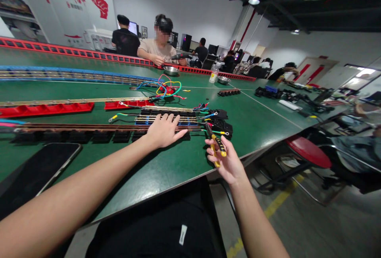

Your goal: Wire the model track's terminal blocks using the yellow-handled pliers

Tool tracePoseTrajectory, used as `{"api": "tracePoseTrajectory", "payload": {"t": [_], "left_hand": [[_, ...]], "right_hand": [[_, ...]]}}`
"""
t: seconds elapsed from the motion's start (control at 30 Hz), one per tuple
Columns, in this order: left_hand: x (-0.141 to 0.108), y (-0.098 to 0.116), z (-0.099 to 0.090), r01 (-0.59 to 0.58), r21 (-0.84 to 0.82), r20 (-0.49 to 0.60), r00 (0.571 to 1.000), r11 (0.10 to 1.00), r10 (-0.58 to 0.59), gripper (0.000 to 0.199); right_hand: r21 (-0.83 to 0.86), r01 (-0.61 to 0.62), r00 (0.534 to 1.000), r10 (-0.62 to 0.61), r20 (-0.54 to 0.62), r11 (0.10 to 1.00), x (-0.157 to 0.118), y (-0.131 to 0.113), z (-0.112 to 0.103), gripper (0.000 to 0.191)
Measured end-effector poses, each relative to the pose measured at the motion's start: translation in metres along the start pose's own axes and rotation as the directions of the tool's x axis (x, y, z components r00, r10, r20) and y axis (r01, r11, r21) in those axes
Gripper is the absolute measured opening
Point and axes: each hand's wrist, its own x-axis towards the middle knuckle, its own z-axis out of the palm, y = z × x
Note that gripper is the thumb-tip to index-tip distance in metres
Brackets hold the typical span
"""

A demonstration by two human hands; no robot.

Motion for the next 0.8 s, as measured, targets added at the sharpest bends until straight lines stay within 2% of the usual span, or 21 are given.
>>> {"api": "tracePoseTrajectory", "payload": {"t": [0.1, 0.37, 0.57, 0.67, 0.8], "left_hand": [[0.0, 0.0, 0.0, 0.003, 0.005, 0.008, 1.0, 1.0, -0.003, 0.076], [0.0, 0.001, -0.002, -0.01, 0.035, 0.006, 1.0, 0.999, 0.01, 0.076], [0.0, 0.001, -0.002, -0.002, 0.011, 0.019, 1.0, 1.0, 0.001, 0.076], [0.0, 0.001, -0.001, 0.004, -0.002, 0.023, 1.0, 1.0, -0.004, 0.075], [0.0, 0.001, -0.002, 0.003, -0.002, 0.028, 1.0, 1.0, -0.003, 0.075]], "right_hand": [[-0.023, -0.004, 0.998, 0.005, 0.064, 1.0, 0.006, -0.004, -0.006, 0.034], [0.094, -0.028, 0.991, 0.016, 0.131, 0.995, 0.015, -0.006, -0.016, 0.039], [0.118, -0.032, 0.984, 0.011, 0.176, 0.992, 0.018, -0.005, -0.022, 0.039], [0.062, 0.009, 0.99, -0.017, 0.138, 0.998, 0.019, -0.001, -0.023, 0.039], [-0.094, 0.121, 0.987, -0.11, 0.113, 0.988, 0.019, 0.004, -0.02, 0.036]]}}
